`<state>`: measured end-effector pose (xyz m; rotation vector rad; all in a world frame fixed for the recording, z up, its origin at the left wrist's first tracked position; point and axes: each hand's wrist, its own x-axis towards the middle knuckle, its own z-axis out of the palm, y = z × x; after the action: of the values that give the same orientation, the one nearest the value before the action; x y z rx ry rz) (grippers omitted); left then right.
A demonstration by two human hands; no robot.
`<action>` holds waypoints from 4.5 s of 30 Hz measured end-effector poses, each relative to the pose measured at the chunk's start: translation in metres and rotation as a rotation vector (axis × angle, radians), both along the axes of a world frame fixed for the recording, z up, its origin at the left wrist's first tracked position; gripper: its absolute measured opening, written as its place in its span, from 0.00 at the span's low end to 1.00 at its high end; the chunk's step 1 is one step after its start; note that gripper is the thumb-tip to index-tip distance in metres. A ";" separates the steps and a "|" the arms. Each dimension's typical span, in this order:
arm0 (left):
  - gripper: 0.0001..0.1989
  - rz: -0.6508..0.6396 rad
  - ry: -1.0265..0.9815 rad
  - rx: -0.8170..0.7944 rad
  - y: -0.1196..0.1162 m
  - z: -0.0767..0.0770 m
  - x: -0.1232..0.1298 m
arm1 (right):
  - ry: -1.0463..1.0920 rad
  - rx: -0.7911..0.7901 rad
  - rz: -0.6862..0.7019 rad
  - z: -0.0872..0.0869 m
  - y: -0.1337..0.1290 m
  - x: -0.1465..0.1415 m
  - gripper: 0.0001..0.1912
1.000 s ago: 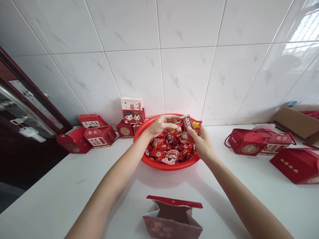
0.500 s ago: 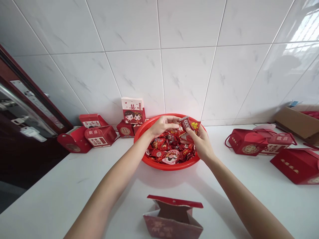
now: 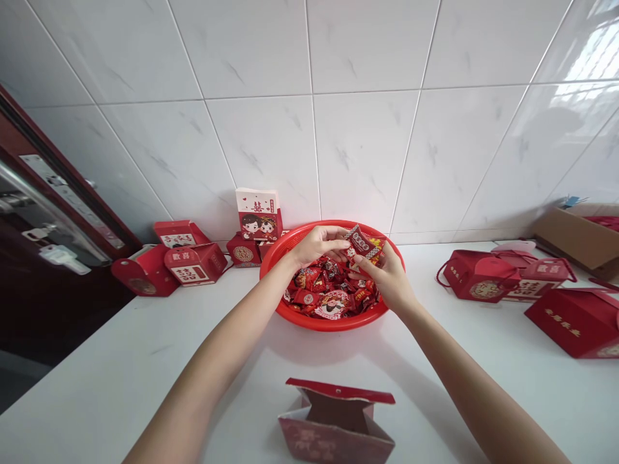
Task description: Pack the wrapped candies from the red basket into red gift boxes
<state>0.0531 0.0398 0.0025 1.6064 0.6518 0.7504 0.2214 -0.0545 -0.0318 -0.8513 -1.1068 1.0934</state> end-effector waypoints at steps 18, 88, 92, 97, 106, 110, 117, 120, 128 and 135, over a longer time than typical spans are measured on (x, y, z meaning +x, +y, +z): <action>0.28 0.043 0.049 0.097 -0.004 0.004 0.004 | 0.026 -0.007 -0.007 0.000 0.001 0.000 0.28; 0.09 0.477 -0.114 0.663 -0.107 0.006 -0.020 | -0.091 0.161 -0.045 0.027 -0.042 -0.021 0.22; 0.14 0.491 -0.072 0.643 -0.109 0.004 -0.020 | -0.116 0.181 -0.041 0.026 -0.042 -0.021 0.20; 0.14 0.506 -0.062 0.578 -0.108 0.002 -0.020 | -0.116 0.181 -0.051 0.024 -0.040 -0.019 0.20; 0.15 0.515 -0.283 0.163 -0.106 0.004 -0.016 | -0.059 0.144 0.000 0.027 -0.040 -0.015 0.20; 0.13 0.550 -0.332 0.124 -0.106 0.003 -0.014 | -0.036 0.130 0.014 0.028 -0.039 -0.014 0.22; 0.14 0.615 -0.346 0.268 -0.110 0.003 -0.010 | -0.034 0.070 0.101 0.030 -0.042 -0.013 0.22; 0.14 0.637 -0.299 0.352 -0.110 0.001 -0.009 | -0.055 0.042 0.125 0.033 -0.045 -0.012 0.23; 0.16 0.645 -0.079 0.493 -0.108 -0.009 -0.009 | -0.075 0.015 0.177 0.032 -0.045 -0.015 0.23; 0.16 0.647 -0.006 0.593 -0.107 -0.012 -0.008 | -0.066 0.022 0.183 0.030 -0.045 -0.017 0.23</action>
<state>0.0450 -0.0676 -0.0093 1.9321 1.0291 1.5308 0.2045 -0.0991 -0.0014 -0.7847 -1.2689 1.2093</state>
